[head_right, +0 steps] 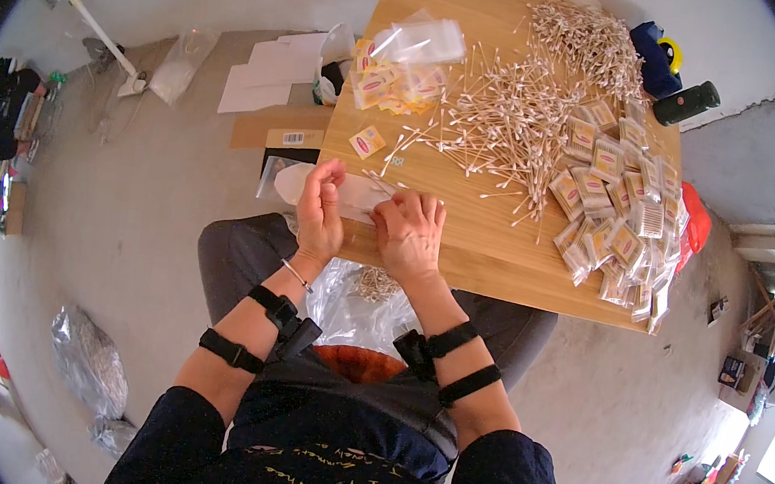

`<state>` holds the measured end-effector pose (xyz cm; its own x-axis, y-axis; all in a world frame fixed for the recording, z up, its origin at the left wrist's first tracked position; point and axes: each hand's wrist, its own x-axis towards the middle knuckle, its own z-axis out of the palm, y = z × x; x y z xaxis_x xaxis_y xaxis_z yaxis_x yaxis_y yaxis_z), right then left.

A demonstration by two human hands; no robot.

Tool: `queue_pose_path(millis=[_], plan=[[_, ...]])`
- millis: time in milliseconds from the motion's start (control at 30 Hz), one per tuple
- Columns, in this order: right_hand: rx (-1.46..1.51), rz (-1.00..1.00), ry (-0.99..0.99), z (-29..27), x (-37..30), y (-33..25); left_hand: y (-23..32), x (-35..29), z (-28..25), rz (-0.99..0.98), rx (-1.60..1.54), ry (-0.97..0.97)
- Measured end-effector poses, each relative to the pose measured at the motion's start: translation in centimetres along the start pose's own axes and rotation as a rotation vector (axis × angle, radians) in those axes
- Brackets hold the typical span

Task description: Packaging cotton swabs into small plastic bags and sealing them with stickers.

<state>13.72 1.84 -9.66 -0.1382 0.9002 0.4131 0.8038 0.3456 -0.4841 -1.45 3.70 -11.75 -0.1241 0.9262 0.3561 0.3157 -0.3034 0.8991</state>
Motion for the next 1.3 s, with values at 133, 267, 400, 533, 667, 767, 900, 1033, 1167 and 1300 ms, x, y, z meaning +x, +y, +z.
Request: queue_pose_path(millis=[133, 267, 400, 533, 667, 767, 900, 1033, 1167, 1300], plan=[[0.070, 0.102, -0.019, -0.1, 0.5, 0.7, 0.0, -0.1, 0.0, 0.001, -0.014, 0.002], [0.018, 0.136, 0.022, 0.2, 1.0, 1.2, 0.1, 0.0, -0.1, 0.005, 0.005, -0.012], [-0.092, 0.146, -0.001, 0.3, 1.2, 0.3, 0.4, 0.0, -0.1, 0.003, -0.005, -0.024], [-0.084, 0.067, -0.037, 0.9, -0.1, -0.5, 0.6, 0.1, -0.1, -0.010, 0.000, -0.042], [-0.097, 0.031, -0.025, 1.0, -0.6, -1.0, 0.5, 0.0, -0.3, -0.025, 0.018, -0.049], [-0.048, 0.065, -0.003, 0.6, 0.1, -0.4, 0.7, 0.1, -0.3, -0.014, 0.009, -0.034], [-0.033, 0.034, -0.027, 0.3, 1.7, -0.2, 0.7, 0.2, -0.3, -0.003, 0.016, -0.030], [-0.027, 0.016, -0.072, 0.8, 2.7, -0.2, 0.3, 0.0, -0.4, -0.008, 0.001, -0.034], [-0.007, 0.062, -0.032, 0.9, 2.7, 0.3, 0.3, -0.1, 0.1, -0.008, -0.014, -0.032], [-0.013, 0.021, -0.018, 0.7, 2.9, 0.4, 0.3, 0.0, 0.0, 0.010, -0.014, -0.009]])
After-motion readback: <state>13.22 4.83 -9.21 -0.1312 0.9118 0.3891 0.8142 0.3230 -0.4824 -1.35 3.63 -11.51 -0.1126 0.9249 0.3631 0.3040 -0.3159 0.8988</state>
